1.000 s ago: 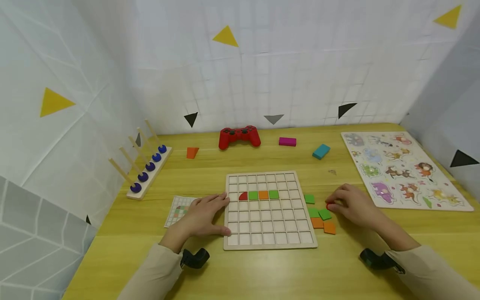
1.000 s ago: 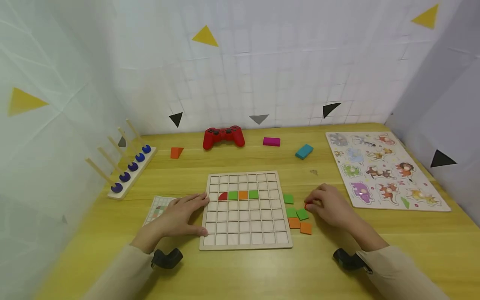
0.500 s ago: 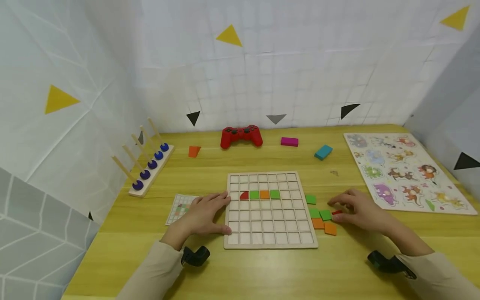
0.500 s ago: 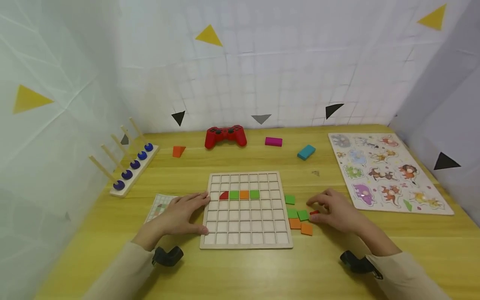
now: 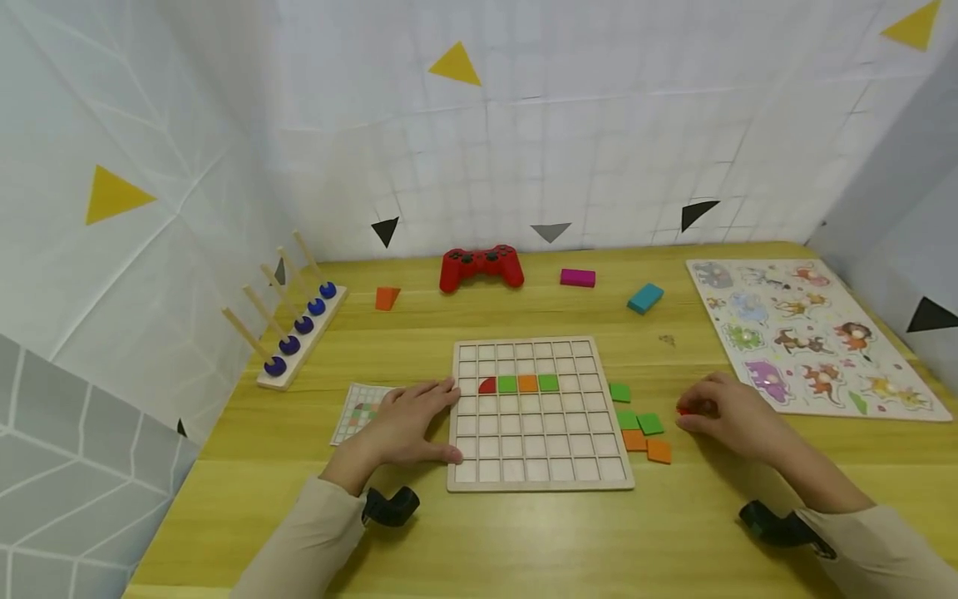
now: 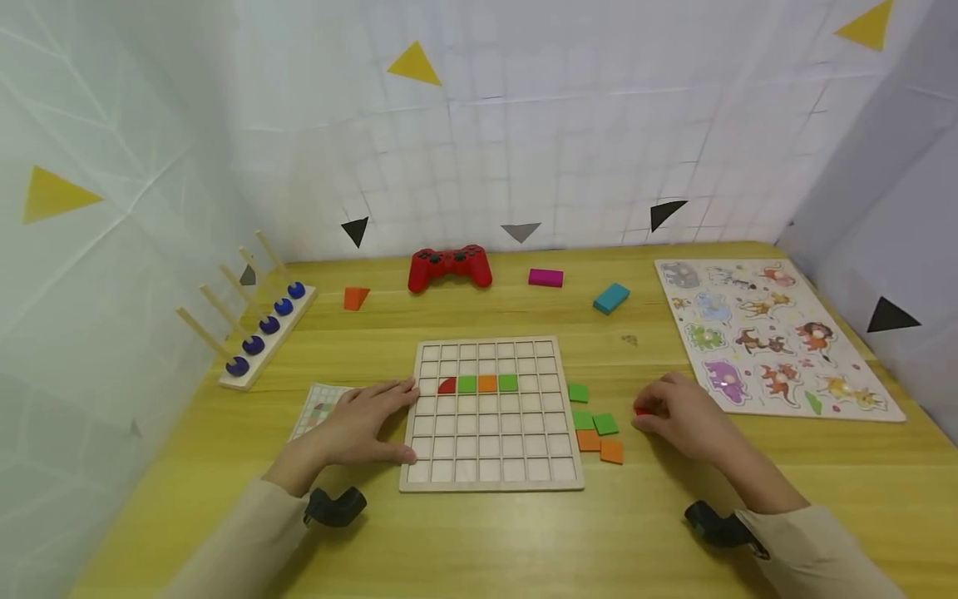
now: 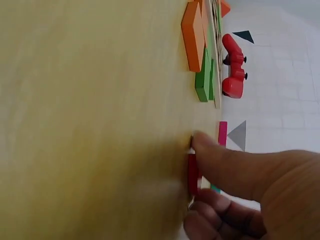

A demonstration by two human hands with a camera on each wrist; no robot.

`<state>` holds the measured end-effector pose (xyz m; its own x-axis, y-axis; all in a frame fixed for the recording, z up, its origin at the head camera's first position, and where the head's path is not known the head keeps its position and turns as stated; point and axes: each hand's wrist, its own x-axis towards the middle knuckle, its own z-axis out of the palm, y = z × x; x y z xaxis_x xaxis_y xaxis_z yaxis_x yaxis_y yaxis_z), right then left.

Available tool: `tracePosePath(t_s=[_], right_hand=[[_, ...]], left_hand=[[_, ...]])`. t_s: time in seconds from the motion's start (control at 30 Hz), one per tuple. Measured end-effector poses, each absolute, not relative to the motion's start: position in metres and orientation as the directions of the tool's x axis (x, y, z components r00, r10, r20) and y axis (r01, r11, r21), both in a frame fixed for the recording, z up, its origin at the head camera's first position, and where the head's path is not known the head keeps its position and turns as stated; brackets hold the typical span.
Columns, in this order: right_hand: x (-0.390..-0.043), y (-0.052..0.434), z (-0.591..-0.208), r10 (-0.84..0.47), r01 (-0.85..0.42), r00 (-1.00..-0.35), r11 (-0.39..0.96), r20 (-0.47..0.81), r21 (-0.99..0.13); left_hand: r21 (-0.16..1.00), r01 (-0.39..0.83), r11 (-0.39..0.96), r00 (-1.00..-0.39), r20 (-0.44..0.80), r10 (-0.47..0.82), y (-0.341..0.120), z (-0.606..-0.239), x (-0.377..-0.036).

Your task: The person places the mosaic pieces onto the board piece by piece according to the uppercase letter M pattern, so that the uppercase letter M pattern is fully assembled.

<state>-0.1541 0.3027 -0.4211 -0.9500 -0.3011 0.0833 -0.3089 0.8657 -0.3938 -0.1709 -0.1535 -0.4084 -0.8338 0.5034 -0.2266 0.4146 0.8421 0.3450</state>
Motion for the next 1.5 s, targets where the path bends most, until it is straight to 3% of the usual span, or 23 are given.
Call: tracePosePath(t_s=[0.27,0.83,1.03,1.5], right_hand=[[-0.154,0.307,-0.423,-0.324,-0.365,-0.930,0.867,0.171,-0.340],[-0.158,0.299,-0.418,-0.301,-0.342,-0.940,0.850,0.163,-0.401],[-0.169,0.276,-0.408,-0.325,-0.375,-0.927,0.828,0.187,-0.416],[-0.191,0.202,-0.395,-0.423,-0.414,-0.903,0.808,0.078,-0.419]], left_hand=[[0.346,0.425,0.836,-0.828,-0.226,0.514,-0.154,-0.409,-0.171],[0.339,0.429,0.837,-0.830,-0.217,0.513,-0.154,-0.409,-0.172],[0.338,0.418,0.843,-0.832,-0.231,0.505,-0.155,-0.411,-0.172],[0.334,0.411,0.849,-0.831,-0.245,0.499,-0.152,-0.406,-0.170]])
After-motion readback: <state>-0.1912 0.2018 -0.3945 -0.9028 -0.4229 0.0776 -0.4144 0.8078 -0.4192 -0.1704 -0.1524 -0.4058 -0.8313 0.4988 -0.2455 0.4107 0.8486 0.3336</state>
